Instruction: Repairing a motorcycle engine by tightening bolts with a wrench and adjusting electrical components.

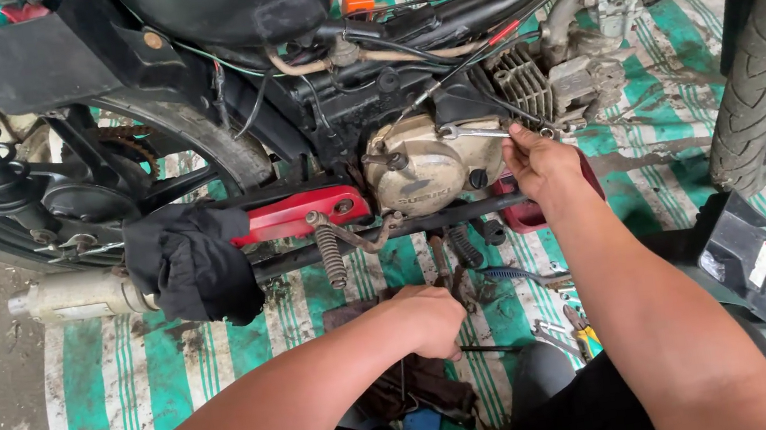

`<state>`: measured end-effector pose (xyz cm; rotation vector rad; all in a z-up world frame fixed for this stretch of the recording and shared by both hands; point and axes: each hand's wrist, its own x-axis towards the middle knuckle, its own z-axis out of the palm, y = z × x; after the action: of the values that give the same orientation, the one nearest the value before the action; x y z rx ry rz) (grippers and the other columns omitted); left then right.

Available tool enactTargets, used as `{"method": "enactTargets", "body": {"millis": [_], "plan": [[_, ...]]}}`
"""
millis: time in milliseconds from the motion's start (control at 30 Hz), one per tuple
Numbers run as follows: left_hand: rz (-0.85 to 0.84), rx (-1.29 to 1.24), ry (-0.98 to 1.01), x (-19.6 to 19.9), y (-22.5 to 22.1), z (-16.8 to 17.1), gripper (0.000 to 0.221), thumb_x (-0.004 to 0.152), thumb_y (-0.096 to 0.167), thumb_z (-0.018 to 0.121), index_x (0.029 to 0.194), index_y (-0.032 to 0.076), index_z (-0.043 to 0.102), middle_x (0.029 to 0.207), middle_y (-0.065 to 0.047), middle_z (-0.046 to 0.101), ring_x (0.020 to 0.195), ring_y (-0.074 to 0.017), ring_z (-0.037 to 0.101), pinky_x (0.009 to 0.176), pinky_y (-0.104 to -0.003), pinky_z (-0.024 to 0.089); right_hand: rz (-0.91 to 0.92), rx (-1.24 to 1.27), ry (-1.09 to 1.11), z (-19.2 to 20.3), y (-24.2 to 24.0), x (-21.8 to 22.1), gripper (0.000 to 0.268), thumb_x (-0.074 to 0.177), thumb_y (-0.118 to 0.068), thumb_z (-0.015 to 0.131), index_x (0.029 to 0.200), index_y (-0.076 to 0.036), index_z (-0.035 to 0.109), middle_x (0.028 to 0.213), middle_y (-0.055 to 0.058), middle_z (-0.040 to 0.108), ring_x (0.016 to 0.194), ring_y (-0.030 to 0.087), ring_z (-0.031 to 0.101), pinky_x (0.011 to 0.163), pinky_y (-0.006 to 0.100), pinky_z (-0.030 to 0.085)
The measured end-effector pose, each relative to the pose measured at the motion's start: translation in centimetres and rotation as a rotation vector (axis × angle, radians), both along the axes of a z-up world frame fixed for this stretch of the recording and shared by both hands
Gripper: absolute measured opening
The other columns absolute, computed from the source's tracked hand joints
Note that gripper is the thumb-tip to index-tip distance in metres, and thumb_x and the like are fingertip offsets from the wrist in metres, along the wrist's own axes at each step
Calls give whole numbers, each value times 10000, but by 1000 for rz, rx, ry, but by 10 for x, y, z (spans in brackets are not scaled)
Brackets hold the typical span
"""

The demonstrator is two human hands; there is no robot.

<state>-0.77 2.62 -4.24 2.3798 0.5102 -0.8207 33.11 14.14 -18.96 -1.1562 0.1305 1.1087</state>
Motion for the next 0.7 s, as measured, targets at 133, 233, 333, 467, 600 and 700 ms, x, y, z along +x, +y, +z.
{"method": "enactTargets", "body": {"millis": [133, 233, 333, 467, 600, 700], "plan": [[-26, 14, 30, -1, -1, 13, 474, 970, 462, 736, 1165, 44, 850, 1132, -151, 843, 1178, -397, 763, 974, -560, 635, -35, 8, -32, 6, 0, -7, 309, 967, -55, 906, 1169, 41, 693, 1047, 225, 773, 1000, 367, 822, 937, 546, 733], [-22, 11, 34, -1, -2, 12, 469, 964, 462, 742, 1167, 53, 850, 1148, -148, 843, 1198, -398, 760, 991, -563, 628, -25, 0, -50, 15, -4, -14, 281, 993, -41, 860, 1190, 41, 677, 1045, 222, 765, 994, 362, 822, 937, 562, 726], [-13, 16, 33, 0, -1, 5, 471, 962, 468, 743, 1177, 63, 849, 1166, -143, 840, 1219, -395, 753, 1005, -566, 621, -24, 2, -65, 26, -5, -20, 294, 1019, -52, 826, 1222, 46, 636, 1041, 230, 753, 992, 374, 824, 931, 585, 726], [-5, 7, 29, -5, -1, 20, 479, 971, 450, 738, 1192, 39, 843, 1177, -166, 834, 1229, -417, 747, 1008, -581, 623, -77, 56, -26, 23, -5, -21, 291, 1036, -32, 789, 1243, 75, 614, 1033, 251, 726, 996, 416, 812, 948, 624, 712], [-17, 1, 15, -5, -1, 22, 462, 972, 433, 738, 1183, 36, 844, 1168, -178, 835, 1217, -428, 750, 1003, -586, 620, -78, 76, -56, 22, -8, -23, 276, 1039, -30, 779, 1233, 87, 621, 1010, 254, 732, 976, 434, 826, 918, 602, 722], [-5, 8, -7, -4, 0, 21, 453, 966, 430, 749, 1164, 36, 849, 1154, -183, 835, 1203, -430, 754, 998, -586, 619, -77, 69, -78, 29, -9, -26, 250, 1056, -49, 759, 1219, 69, 609, 990, 236, 721, 959, 417, 829, 907, 579, 731]]}}
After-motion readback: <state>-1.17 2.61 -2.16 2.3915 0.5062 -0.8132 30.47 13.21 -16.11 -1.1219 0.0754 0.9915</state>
